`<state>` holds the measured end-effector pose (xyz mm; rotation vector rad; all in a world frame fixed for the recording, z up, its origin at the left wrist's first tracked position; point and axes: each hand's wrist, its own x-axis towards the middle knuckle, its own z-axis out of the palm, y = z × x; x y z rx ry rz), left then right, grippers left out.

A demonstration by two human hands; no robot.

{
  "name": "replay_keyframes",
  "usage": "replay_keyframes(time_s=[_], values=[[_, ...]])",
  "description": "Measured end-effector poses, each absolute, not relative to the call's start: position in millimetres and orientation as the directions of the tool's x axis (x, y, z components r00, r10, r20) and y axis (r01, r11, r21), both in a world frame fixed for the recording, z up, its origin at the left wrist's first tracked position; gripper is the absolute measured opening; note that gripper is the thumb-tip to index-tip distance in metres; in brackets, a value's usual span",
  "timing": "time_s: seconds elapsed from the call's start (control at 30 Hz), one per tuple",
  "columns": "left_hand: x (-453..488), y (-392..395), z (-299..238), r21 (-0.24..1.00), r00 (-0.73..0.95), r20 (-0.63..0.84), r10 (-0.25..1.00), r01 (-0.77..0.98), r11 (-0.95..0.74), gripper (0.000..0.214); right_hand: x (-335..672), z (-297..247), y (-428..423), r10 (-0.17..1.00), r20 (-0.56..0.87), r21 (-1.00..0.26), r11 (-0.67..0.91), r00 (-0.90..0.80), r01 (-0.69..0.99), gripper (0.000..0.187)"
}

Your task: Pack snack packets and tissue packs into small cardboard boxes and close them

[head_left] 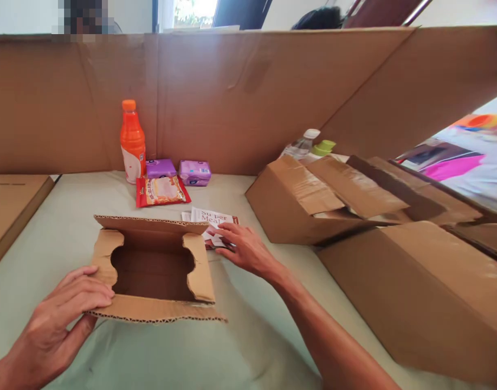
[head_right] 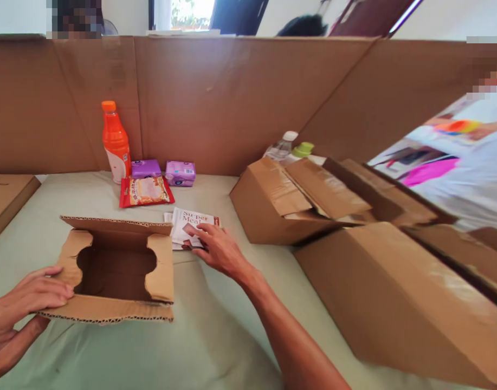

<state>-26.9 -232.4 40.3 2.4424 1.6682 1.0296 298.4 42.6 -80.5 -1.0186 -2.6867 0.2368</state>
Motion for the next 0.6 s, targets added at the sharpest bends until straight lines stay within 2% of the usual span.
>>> replay_keyframes(time_s=[0.1, 0.17, 0.23, 0.3, 0.37, 0.43, 0.5, 0.6], values=[[-25.1, -229.7, 40.6, 0.328, 0.187, 0.543, 0.819, 0.850, -0.412, 0.036, 296.7, -67.3, 22.2, 0.605, 0.259, -0.509, 0.748, -0.753, 0.426, 0.049], [-21.9, -224.9, 39.5, 0.319, 0.169, 0.570, 0.804, 0.856, -0.406, 0.034, 284.2, -60.4, 8.0, 0.585, 0.245, -0.683, 0.670, -0.773, 0.290, 0.050], [-18.1, -219.7, 37.8, 0.313, 0.159, 0.586, 0.794, 0.860, -0.404, 0.033, 268.1, -56.7, -2.6, 0.593, 0.193, -0.796, 0.560, -0.782, 0.229, 0.052], [-15.6, -216.3, 35.7, 0.296, 0.170, 0.598, 0.783, 0.861, -0.413, 0.032, 255.7, -55.2, -6.8, 0.603, 0.154, -0.851, 0.484, -0.783, 0.205, 0.050], [-15.5, -215.6, 32.7, 0.275, 0.194, 0.604, 0.773, 0.860, -0.431, 0.032, 249.4, -53.7, -2.5, 0.603, 0.158, -0.852, 0.483, -0.782, 0.201, 0.044], [-17.2, -216.8, 28.6, 0.279, 0.207, 0.592, 0.779, 0.854, -0.439, 0.032, 245.1, -50.3, 11.5, 0.605, 0.188, -0.795, 0.556, -0.774, 0.241, 0.037], [-19.1, -218.2, 23.2, 0.315, 0.189, 0.579, 0.793, 0.846, -0.431, 0.035, 234.9, -44.0, 35.3, 0.641, 0.214, -0.671, 0.644, -0.737, 0.366, 0.034], [-20.2, -218.7, 12.7, 0.318, 0.201, 0.617, 0.761, 0.820, -0.475, 0.038, 196.5, -31.6, 83.4, 0.700, 0.226, -0.494, 0.682, -0.678, 0.540, 0.040]])
